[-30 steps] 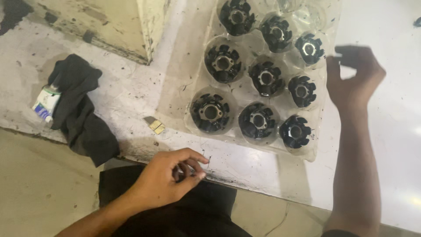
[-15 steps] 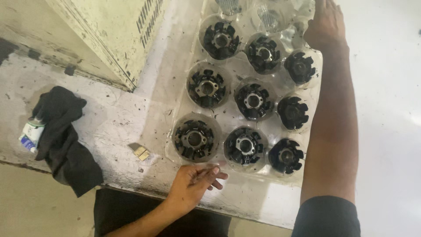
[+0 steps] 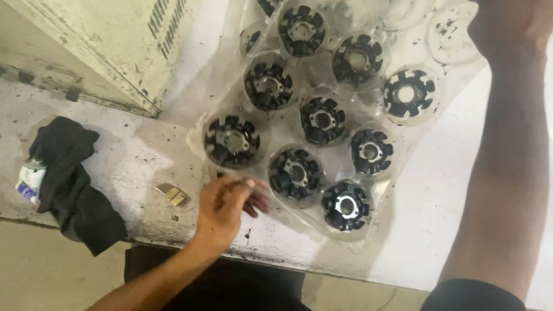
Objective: The person sits at a workbench with trays of black circular mechanical components. They pick up a component, wipe the adhesive tube with a cloth, squeeze adhesive from a tube onto the component's surfaces while rotating it, then place the treated component back into the tray and pick the next one.
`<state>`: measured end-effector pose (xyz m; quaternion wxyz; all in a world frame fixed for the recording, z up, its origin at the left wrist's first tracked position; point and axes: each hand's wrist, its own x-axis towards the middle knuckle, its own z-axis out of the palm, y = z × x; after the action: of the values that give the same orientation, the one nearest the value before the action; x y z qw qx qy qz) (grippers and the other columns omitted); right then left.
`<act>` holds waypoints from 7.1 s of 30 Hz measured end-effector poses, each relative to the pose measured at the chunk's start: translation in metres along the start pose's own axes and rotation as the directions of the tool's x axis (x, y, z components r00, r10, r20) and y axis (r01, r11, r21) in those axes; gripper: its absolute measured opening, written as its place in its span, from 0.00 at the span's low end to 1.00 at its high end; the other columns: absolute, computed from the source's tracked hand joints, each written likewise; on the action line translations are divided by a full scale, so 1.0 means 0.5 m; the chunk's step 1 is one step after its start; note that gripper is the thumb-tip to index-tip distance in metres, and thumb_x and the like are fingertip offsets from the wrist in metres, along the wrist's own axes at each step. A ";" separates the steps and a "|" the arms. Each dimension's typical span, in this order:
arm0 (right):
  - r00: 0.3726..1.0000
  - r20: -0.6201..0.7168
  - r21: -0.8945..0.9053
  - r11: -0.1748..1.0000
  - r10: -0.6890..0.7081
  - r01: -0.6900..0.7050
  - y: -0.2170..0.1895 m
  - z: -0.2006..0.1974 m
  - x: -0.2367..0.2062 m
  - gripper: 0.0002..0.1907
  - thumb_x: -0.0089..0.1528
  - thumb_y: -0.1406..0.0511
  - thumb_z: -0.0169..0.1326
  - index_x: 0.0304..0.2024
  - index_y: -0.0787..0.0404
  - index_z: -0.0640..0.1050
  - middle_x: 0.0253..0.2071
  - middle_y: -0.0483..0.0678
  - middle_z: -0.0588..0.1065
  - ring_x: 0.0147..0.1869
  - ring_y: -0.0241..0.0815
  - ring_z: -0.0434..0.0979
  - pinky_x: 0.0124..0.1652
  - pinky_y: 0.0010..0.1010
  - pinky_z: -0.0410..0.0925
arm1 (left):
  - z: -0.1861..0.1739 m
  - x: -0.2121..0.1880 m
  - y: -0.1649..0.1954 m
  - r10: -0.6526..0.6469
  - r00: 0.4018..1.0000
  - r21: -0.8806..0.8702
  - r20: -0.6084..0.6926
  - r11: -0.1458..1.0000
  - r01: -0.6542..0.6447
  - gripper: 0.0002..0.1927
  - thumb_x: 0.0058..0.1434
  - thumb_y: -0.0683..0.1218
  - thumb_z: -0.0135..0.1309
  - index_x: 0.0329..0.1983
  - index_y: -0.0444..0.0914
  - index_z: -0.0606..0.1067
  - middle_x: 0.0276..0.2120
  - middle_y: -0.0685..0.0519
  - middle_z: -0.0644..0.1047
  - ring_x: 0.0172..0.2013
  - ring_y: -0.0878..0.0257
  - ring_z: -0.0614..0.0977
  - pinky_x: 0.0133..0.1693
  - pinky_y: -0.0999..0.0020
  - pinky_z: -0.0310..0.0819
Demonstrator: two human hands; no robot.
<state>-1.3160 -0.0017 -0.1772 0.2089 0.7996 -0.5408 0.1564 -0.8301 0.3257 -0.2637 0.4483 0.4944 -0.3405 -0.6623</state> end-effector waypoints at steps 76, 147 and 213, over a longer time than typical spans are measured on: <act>0.826 0.532 0.822 -0.121 -0.187 -0.557 -1.100 -0.176 -0.132 0.22 0.69 0.60 0.55 0.58 0.70 0.75 0.43 0.50 0.79 0.43 0.36 0.79 0.44 0.29 0.74 | -0.344 -0.118 0.123 0.884 0.465 0.826 -0.043 0.293 -0.481 0.15 0.57 0.45 0.69 0.48 0.45 0.82 0.43 0.53 0.83 0.43 0.62 0.82 0.43 0.68 0.77; 0.604 0.608 0.752 0.131 -0.516 -0.646 -1.067 -0.260 -0.184 0.13 0.57 0.75 0.64 0.45 0.71 0.82 0.37 0.47 0.83 0.42 0.32 0.82 0.45 0.26 0.77 | -0.275 -0.209 0.184 0.795 0.594 0.394 -0.122 0.588 -0.706 0.18 0.55 0.28 0.41 0.45 0.33 0.74 0.36 0.50 0.81 0.37 0.69 0.80 0.43 0.76 0.75; 0.689 0.601 0.776 0.086 -0.405 -0.625 -1.074 -0.250 -0.261 0.06 0.65 0.75 0.55 0.43 0.73 0.81 0.37 0.50 0.83 0.45 0.33 0.82 0.47 0.25 0.75 | -0.250 -0.183 0.080 0.641 0.699 0.119 -0.318 0.758 -0.641 0.10 0.69 0.30 0.41 0.48 0.32 0.71 0.38 0.52 0.79 0.40 0.70 0.78 0.48 0.74 0.76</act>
<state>-0.8674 0.3415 -0.2202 -0.6262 0.6556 -0.3855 0.1716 -0.6897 0.3955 -0.2309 0.7024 0.4511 -0.4083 -0.3693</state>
